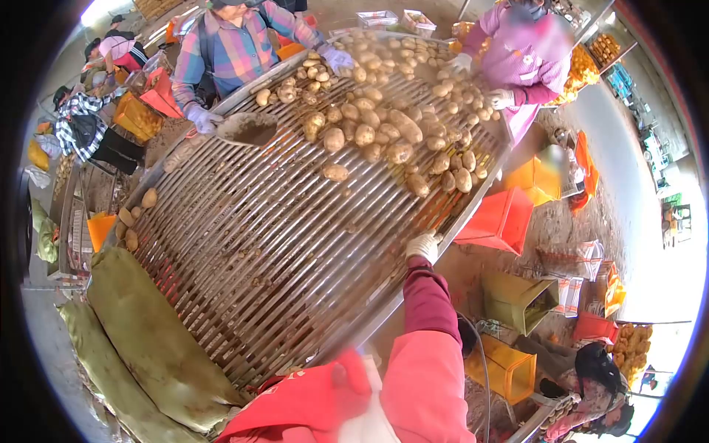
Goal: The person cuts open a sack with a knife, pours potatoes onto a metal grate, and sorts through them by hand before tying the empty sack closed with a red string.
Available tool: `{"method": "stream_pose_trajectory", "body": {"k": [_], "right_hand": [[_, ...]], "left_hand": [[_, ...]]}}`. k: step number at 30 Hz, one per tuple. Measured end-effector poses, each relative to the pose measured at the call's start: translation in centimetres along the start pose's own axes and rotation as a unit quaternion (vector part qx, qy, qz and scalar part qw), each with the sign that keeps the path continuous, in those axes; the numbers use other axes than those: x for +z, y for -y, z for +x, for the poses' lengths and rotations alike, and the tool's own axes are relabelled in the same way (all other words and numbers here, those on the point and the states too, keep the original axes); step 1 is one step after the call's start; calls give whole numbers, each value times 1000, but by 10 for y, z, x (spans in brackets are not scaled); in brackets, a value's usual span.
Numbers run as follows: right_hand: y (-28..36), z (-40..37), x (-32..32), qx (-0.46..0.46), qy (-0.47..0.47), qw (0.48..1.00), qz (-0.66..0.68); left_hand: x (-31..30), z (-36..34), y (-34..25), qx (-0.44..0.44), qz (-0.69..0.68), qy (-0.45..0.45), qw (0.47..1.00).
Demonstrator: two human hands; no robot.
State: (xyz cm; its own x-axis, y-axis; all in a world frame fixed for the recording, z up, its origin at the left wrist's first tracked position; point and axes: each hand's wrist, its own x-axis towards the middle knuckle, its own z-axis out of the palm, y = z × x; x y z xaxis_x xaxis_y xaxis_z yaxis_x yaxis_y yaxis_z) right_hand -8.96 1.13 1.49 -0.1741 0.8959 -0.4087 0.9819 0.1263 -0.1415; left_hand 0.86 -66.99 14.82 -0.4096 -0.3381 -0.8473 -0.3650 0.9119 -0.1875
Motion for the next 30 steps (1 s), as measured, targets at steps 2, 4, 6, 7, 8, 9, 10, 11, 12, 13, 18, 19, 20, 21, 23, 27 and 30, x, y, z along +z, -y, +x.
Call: {"method": "stream_pose_trajectory", "body": {"k": [2,4,6,7,8,9,10,11,12,13,18,19,20,21,23,27,30], "right_hand": [[1,12,-2,-9,9,999,-48],[1,29,0,9,17,999,-47],[-6,57,15,21,3,1000,-6],[-13,77,26,-31,20,992,-121],[-20,99,39,-84,37,968,-234],[-11,96,30,-136,52,929,-341],[-9,94,15,-185,110,901,-378],[-1,84,-2,-134,111,940,-292],[5,77,-14,-82,112,969,-203],[2,91,-4,-60,108,978,-168],[-44,191,88,-162,83,963,-198],[-39,182,72,-190,89,949,-236],[-60,227,109,-191,75,932,-298],[-81,271,144,-192,62,911,-360],[-57,223,93,-187,114,911,-351],[-8,135,8,-178,120,916,-339],[-16,149,23,-158,106,934,-302]], "left_hand": [[-5,-1,-7,-4,4,5,1000],[-8,-3,-10,-9,9,4,1000],[-10,-3,-16,-11,11,7,1000],[-10,-4,-17,-12,13,9,1000],[-10,-5,-18,-15,14,7,1000],[-11,-5,-19,-16,14,7,1000],[-12,-4,-20,-18,16,8,1000],[-13,-4,-21,-18,18,8,1000],[-13,-3,-20,-18,21,6,1000],[-14,-2,-20,-19,25,7,999],[-17,-1,-31,-27,23,9,999],[-18,-2,-33,-29,22,10,999],[-20,-3,-35,-32,21,10,999],[-20,-3,-39,-31,21,12,999],[-22,-1,-44,-29,20,14,999],[-29,2,-61,-25,12,11,1000],[-34,6,-70,-22,5,12,1000]]}}
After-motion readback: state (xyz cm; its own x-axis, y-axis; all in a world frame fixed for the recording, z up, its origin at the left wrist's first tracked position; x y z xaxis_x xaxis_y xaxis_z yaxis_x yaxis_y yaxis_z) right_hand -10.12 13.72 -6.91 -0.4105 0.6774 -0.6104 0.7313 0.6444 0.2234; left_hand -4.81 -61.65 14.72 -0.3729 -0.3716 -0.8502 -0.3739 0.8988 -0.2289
